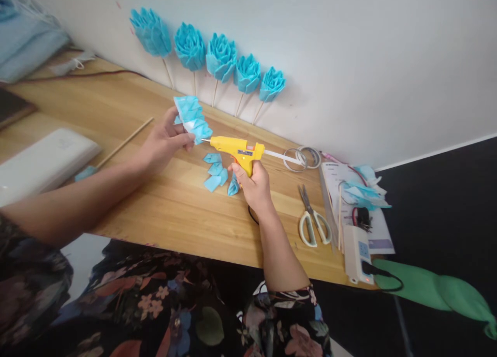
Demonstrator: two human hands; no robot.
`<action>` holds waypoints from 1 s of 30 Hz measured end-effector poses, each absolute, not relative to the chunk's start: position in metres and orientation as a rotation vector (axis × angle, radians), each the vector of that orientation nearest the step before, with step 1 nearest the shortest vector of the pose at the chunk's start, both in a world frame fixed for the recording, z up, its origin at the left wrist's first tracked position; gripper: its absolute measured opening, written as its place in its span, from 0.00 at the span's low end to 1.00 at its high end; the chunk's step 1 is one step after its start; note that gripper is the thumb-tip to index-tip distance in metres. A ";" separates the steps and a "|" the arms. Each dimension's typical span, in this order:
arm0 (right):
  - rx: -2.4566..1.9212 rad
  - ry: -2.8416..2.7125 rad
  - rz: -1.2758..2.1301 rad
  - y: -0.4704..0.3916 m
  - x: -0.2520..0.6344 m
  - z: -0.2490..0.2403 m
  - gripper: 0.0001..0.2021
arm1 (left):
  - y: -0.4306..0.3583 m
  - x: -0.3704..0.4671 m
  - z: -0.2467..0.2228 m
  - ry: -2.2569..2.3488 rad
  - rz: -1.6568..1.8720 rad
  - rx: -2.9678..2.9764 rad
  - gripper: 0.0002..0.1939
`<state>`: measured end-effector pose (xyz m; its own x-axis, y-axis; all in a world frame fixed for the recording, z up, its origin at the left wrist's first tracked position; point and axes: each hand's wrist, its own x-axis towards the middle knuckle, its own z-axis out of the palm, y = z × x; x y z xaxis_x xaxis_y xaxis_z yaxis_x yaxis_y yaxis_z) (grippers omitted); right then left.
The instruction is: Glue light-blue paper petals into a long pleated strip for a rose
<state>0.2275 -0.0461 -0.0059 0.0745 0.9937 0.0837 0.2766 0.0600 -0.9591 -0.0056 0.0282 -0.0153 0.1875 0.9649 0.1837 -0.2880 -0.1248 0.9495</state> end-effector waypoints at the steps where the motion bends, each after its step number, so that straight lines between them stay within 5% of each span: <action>1: -1.390 -1.379 0.945 -0.046 0.227 -0.006 0.19 | 0.028 -0.006 -0.015 0.768 1.277 1.204 0.33; 30: -1.385 -1.382 0.859 -0.042 0.238 -0.010 0.17 | 0.026 -0.005 -0.013 0.725 1.295 1.215 0.32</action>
<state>0.2383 -0.0424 -0.0098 0.1093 0.9833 0.1452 0.3046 0.1059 -0.9466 -0.0048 0.0261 -0.0130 0.1976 0.9557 0.2181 -0.3137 -0.1491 0.9377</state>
